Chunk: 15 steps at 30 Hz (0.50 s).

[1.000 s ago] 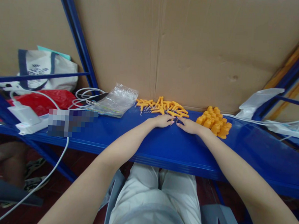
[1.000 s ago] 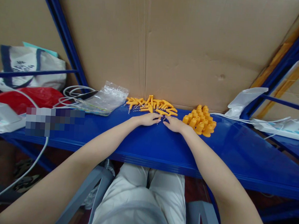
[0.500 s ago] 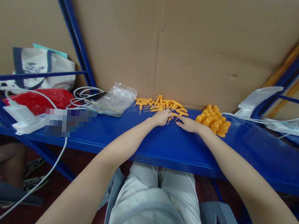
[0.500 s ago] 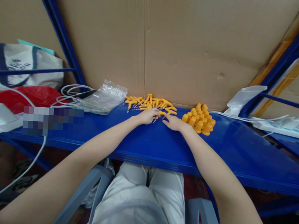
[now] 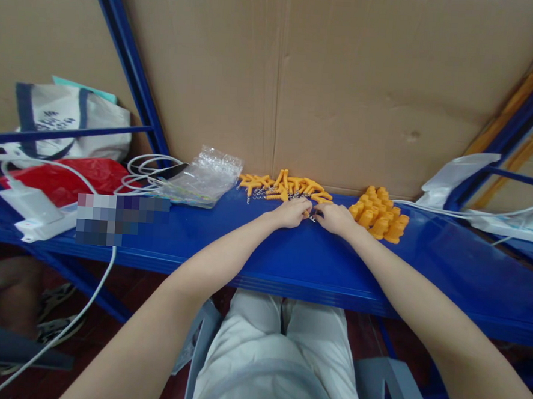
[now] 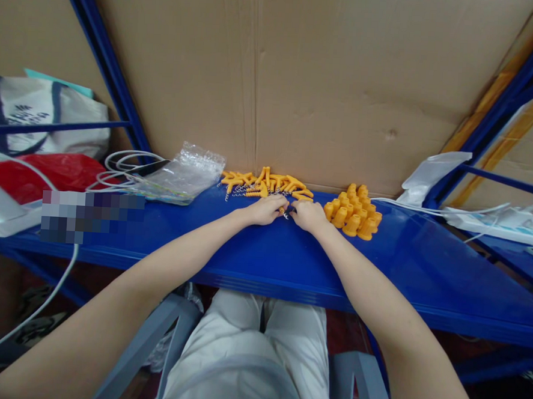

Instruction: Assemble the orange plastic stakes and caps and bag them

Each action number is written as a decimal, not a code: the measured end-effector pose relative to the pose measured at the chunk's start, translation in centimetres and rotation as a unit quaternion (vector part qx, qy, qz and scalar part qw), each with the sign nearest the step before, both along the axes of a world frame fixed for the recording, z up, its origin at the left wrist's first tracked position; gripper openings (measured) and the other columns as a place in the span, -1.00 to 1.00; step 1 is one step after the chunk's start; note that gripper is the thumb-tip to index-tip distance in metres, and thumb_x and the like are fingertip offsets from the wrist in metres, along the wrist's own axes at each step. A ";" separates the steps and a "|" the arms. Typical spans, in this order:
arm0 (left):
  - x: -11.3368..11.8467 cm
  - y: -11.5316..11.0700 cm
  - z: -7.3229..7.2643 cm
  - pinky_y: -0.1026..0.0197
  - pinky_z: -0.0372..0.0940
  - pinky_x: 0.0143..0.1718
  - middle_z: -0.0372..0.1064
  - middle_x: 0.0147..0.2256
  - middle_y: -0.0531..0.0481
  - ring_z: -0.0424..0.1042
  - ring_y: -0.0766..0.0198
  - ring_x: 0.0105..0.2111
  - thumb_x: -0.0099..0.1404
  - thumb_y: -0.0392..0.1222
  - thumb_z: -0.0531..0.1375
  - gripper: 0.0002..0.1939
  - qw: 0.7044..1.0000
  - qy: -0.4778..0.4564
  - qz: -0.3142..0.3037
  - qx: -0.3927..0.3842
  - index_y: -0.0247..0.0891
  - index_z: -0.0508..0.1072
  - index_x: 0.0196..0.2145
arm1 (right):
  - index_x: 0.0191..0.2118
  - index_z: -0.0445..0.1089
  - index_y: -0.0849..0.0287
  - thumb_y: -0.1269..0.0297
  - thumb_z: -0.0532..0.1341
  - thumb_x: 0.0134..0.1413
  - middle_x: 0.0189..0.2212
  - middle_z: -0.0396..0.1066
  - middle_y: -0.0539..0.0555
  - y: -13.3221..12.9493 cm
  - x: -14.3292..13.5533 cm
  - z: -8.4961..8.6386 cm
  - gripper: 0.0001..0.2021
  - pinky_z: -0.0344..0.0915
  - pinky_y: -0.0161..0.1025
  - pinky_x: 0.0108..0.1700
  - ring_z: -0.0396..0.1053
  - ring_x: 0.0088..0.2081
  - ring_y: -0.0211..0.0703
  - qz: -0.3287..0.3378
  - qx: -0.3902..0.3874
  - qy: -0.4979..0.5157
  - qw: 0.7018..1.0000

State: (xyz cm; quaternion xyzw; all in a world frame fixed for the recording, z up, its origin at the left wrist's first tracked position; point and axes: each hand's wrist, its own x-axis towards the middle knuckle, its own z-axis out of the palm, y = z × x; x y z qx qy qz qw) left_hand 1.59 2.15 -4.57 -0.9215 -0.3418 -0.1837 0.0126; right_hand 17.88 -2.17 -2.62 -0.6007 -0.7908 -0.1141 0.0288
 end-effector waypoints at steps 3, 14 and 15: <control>0.5 -0.6 0.2 0.11 0.32 0.01 0.47 -0.12 -0.13 0.44 0.13 -0.07 0.38 -0.35 0.04 -0.84 0.999 -0.030 0.016 -0.002 -0.27 0.42 -0.20 | 0.09 0.45 0.18 0.23 0.04 0.33 0.07 0.48 0.27 -0.1 0.0 0.0 -0.65 0.33 0.00 0.04 0.41 0.11 0.12 -0.006 -0.008 -0.010 1.000; -0.5 0.2 1.2 0.13 0.35 -0.13 0.54 -0.21 -0.23 0.51 0.06 -0.17 0.39 -0.27 0.11 -0.83 0.981 -0.080 0.175 0.001 -0.37 0.48 -0.18 | 0.01 0.51 0.18 0.18 0.05 0.33 0.02 0.52 0.25 -0.7 0.7 1.5 -0.65 0.18 0.03 0.07 0.42 0.08 0.13 -0.019 0.063 -0.009 0.998; -0.7 0.5 1.1 0.13 0.35 -0.14 0.54 -0.21 -0.22 0.51 0.05 -0.17 0.36 -0.28 0.14 -0.85 0.982 -0.075 0.175 -0.001 -0.36 0.50 -0.21 | 0.02 0.51 0.18 0.18 0.04 0.33 0.01 0.53 0.25 -0.8 0.9 1.9 -0.64 0.19 0.02 0.05 0.43 0.07 0.13 -0.028 0.075 -0.001 0.997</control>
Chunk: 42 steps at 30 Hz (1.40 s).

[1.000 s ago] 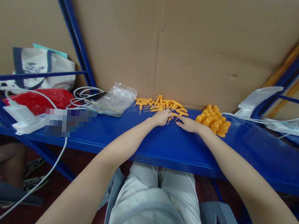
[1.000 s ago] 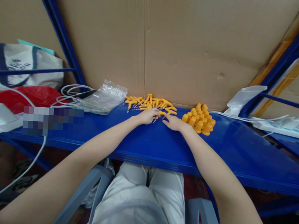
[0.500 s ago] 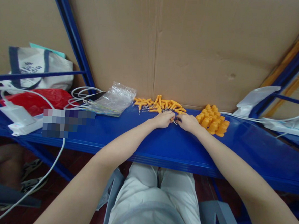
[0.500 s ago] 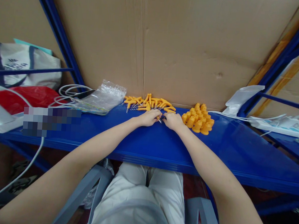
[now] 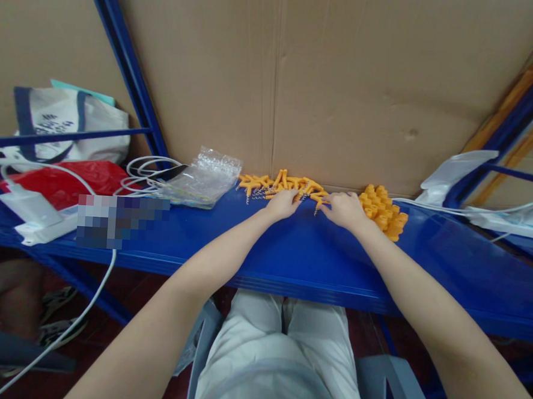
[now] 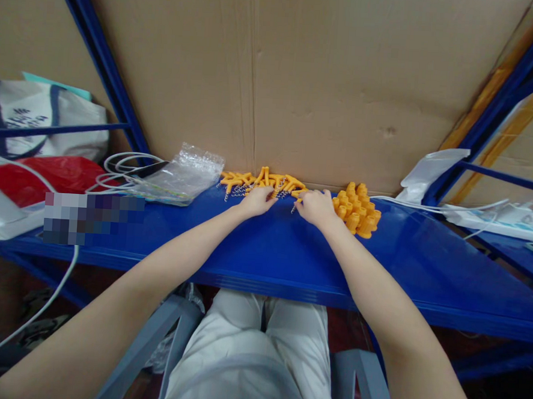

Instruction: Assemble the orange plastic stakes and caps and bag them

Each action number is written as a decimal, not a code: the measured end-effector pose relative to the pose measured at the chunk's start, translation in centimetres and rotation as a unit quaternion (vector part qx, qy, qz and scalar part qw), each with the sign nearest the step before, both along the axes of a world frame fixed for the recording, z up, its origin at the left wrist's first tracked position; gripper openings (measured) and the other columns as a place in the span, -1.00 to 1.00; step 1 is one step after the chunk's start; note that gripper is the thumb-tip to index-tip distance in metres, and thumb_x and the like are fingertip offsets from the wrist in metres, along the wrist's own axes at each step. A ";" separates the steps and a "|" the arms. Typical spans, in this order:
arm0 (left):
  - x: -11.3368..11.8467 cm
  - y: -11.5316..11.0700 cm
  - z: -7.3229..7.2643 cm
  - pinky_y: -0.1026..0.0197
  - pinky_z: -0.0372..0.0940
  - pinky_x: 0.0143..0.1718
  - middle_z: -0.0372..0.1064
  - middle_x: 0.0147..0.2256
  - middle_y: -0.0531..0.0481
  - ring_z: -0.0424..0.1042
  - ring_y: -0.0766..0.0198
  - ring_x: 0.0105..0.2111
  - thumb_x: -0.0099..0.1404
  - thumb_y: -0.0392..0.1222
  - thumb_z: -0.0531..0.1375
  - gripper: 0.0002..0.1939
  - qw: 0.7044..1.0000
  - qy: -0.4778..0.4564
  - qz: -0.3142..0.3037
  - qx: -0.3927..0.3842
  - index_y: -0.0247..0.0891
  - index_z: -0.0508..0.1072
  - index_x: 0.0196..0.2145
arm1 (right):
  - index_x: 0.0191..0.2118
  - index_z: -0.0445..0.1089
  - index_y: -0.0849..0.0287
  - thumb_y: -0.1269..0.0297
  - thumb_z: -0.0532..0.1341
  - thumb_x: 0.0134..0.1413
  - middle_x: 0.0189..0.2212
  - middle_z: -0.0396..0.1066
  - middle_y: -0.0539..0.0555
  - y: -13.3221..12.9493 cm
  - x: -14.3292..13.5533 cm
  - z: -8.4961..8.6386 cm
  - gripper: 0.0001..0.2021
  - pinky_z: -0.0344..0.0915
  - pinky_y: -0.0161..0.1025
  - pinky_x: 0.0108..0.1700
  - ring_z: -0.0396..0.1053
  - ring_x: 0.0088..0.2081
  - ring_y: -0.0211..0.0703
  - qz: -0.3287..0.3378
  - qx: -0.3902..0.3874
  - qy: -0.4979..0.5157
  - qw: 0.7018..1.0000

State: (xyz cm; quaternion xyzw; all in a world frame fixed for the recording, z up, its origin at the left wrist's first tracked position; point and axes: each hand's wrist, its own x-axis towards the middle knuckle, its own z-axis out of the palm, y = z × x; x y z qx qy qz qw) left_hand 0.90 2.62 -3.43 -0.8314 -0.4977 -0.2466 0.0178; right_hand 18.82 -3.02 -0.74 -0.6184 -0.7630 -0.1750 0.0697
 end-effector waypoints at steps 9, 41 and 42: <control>-0.4 0.6 -0.2 0.15 0.36 -0.12 0.55 -0.20 -0.18 0.51 0.09 -0.15 0.33 -0.26 0.18 -0.84 0.999 0.027 -0.009 -0.014 -0.36 0.54 -0.20 | -0.10 0.56 0.23 0.20 0.00 0.31 -0.13 0.57 0.32 -0.1 3.1 2.6 -0.60 0.21 0.01 -0.01 0.47 -0.01 0.17 -0.129 0.046 0.041 0.990; -0.2 -0.3 0.1 0.10 0.38 -0.05 0.56 -0.14 -0.17 0.51 0.07 -0.09 0.29 -0.24 0.21 -0.84 0.997 0.061 -0.034 -0.029 -0.31 0.55 -0.20 | -0.07 0.45 0.16 0.09 0.16 0.14 -0.09 0.55 0.23 1.1 1.5 -0.2 -0.66 0.31 -0.05 -0.09 0.47 -0.03 0.15 -0.030 -0.063 0.057 0.996; -0.2 -0.4 0.2 0.10 0.37 -0.05 0.56 -0.15 -0.17 0.51 0.07 -0.09 0.30 -0.25 0.21 -0.85 0.997 0.061 -0.033 -0.031 -0.30 0.55 -0.21 | -0.06 0.44 0.17 0.11 0.14 0.15 -0.06 0.54 0.25 1.0 1.4 -0.1 -0.67 0.30 -0.02 -0.07 0.46 -0.02 0.17 -0.030 -0.054 0.056 0.997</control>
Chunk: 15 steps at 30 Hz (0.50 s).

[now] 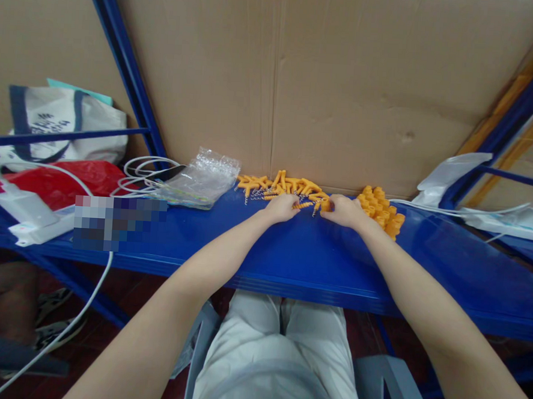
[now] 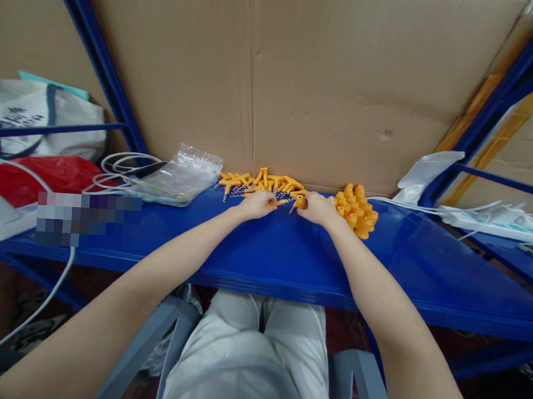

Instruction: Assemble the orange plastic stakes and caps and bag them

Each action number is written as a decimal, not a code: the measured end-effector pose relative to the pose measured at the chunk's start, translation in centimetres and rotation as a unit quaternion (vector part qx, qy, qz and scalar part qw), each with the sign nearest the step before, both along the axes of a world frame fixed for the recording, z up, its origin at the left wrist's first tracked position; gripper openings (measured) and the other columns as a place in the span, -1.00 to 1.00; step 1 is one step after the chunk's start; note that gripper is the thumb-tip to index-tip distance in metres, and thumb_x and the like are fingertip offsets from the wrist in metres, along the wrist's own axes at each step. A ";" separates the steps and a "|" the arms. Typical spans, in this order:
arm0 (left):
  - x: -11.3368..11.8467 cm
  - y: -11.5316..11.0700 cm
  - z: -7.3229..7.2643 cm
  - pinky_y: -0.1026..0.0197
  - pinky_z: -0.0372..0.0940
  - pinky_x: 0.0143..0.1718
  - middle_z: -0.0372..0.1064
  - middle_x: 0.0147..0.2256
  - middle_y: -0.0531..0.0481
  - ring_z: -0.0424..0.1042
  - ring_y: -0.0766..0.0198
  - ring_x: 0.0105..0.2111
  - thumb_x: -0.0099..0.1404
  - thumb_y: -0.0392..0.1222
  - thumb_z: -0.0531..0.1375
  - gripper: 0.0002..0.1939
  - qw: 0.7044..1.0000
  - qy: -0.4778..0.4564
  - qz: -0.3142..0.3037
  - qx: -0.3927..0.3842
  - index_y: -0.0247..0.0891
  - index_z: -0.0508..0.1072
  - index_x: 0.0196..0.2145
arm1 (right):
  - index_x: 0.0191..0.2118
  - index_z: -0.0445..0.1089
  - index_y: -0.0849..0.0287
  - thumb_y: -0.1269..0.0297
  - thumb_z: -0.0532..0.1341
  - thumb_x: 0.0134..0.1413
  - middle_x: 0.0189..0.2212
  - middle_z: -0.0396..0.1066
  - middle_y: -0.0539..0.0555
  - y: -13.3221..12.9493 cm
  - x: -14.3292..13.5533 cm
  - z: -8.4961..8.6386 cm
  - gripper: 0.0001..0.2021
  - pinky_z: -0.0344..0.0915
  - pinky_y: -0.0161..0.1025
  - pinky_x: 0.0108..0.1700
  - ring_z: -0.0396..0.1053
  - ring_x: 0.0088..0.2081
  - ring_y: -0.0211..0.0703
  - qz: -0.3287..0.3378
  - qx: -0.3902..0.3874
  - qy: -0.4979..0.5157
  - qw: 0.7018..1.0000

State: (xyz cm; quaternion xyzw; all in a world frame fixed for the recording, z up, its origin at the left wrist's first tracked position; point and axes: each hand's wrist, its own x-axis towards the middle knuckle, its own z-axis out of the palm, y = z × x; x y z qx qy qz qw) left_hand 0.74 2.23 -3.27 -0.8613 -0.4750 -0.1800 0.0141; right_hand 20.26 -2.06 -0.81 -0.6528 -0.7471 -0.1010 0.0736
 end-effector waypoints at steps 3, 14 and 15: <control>0.1 -0.1 0.0 0.12 0.37 -0.07 0.56 -0.17 -0.16 0.51 0.08 -0.11 0.29 -0.26 0.21 -0.87 1.000 -0.006 0.003 -0.002 -0.31 0.54 -0.24 | -0.08 0.42 0.17 0.17 0.13 0.12 -0.07 0.53 0.25 -0.2 0.1 0.2 -0.69 0.26 0.01 -0.04 0.45 -0.03 0.17 -0.003 0.006 0.005 1.000; 0.1 0.0 -0.5 0.12 0.36 -0.02 0.56 -0.15 -0.14 0.50 0.09 -0.08 0.32 -0.23 0.19 -0.82 1.000 -0.011 -0.007 0.001 -0.27 0.57 -0.18 | 0.05 0.42 0.16 0.29 0.15 0.08 0.06 0.44 0.26 -0.2 1.3 0.8 -0.61 0.20 0.06 0.02 0.37 0.07 0.19 0.018 0.042 -0.019 0.999; 0.1 0.0 -0.6 0.12 0.36 0.00 0.56 -0.14 -0.14 0.50 0.09 -0.06 0.31 -0.23 0.19 -0.81 1.000 -0.014 -0.010 0.003 -0.27 0.58 -0.18 | 0.06 0.43 0.15 0.30 0.14 0.08 0.06 0.43 0.26 -0.3 1.3 0.9 -0.60 0.19 0.07 0.03 0.36 0.08 0.19 0.022 0.045 -0.029 0.998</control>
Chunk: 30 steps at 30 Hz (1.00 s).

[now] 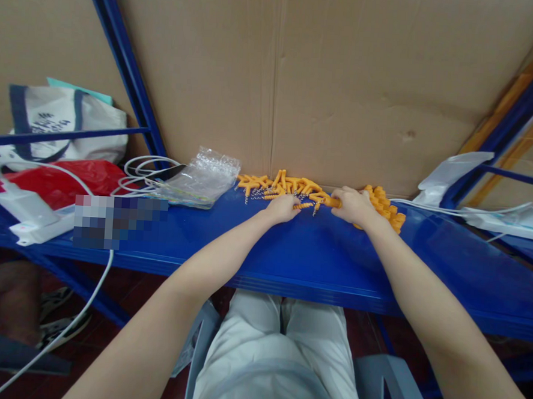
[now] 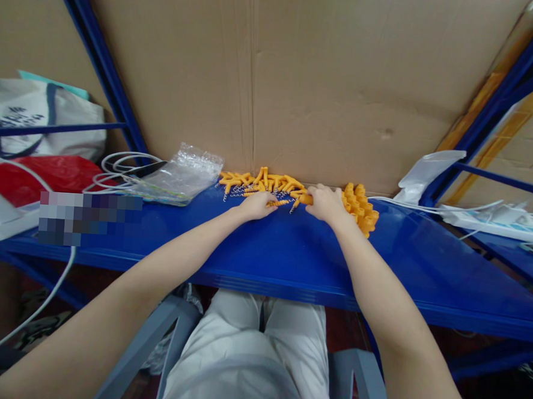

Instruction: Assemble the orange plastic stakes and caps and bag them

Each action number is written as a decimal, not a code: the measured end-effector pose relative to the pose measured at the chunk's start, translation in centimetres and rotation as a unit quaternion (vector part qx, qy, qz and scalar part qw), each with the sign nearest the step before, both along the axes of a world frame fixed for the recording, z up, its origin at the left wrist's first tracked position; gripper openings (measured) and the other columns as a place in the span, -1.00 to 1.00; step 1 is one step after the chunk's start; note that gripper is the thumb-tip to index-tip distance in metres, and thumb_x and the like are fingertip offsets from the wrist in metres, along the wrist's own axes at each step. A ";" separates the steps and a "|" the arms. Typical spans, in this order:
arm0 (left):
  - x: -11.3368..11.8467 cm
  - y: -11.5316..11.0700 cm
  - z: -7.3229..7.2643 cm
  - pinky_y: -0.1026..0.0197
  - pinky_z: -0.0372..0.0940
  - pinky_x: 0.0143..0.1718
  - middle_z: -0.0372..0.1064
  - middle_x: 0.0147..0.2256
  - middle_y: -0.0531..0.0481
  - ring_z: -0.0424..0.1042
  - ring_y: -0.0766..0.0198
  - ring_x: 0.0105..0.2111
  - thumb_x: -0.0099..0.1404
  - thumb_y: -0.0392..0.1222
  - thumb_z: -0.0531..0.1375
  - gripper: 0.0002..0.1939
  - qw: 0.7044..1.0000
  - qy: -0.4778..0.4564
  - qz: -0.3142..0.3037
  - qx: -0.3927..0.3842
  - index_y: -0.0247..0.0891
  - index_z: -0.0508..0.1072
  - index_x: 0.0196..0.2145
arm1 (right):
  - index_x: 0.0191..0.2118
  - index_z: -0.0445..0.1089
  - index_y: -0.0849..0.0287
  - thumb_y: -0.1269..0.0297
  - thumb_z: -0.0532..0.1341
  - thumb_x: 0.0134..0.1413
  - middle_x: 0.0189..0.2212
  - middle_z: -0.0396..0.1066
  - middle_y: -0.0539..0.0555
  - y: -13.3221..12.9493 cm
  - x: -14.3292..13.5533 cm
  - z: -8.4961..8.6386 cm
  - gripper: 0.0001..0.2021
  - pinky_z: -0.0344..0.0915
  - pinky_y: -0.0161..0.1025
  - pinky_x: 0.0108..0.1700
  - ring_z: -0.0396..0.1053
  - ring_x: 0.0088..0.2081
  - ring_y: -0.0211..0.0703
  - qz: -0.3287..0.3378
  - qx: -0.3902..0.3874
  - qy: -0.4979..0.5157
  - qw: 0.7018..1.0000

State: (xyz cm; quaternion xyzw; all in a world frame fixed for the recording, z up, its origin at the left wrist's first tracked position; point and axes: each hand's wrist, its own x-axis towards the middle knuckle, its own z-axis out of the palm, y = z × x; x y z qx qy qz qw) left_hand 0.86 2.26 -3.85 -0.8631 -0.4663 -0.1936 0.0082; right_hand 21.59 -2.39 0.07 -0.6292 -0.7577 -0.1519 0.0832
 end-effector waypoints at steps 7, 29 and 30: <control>0.1 0.0 -0.4 0.13 0.34 0.05 0.50 -0.11 -0.12 0.48 0.10 -0.04 0.29 -0.23 0.21 -0.81 0.999 0.041 -0.003 0.013 -0.24 0.58 -0.17 | 0.10 0.47 0.10 0.32 0.14 0.11 0.02 0.43 0.25 -0.5 -0.4 0.2 -0.58 0.19 0.05 0.05 0.33 0.09 0.17 0.013 -0.025 -0.041 0.999; 0.6 0.4 -0.5 0.13 0.41 -0.16 0.50 -0.28 -0.07 0.50 0.14 -0.24 0.11 -0.14 0.39 -0.54 0.976 -0.178 0.094 -0.083 -0.33 0.48 -0.05 | 0.09 0.50 0.06 0.32 0.17 0.18 -0.07 0.42 0.18 1.3 0.8 -1.2 -0.62 0.31 -0.19 -0.03 0.42 -0.07 -0.02 0.083 -0.028 0.031 0.996; 0.5 0.3 -0.4 0.14 0.41 -0.15 0.51 -0.27 -0.08 0.51 0.13 -0.22 0.11 -0.14 0.39 -0.54 0.977 -0.176 0.092 -0.080 -0.33 0.48 -0.05 | 0.08 0.51 0.05 0.31 0.18 0.17 -0.08 0.42 0.16 1.6 1.0 -1.4 -0.63 0.32 -0.19 -0.04 0.42 -0.07 -0.02 0.092 -0.020 0.036 0.995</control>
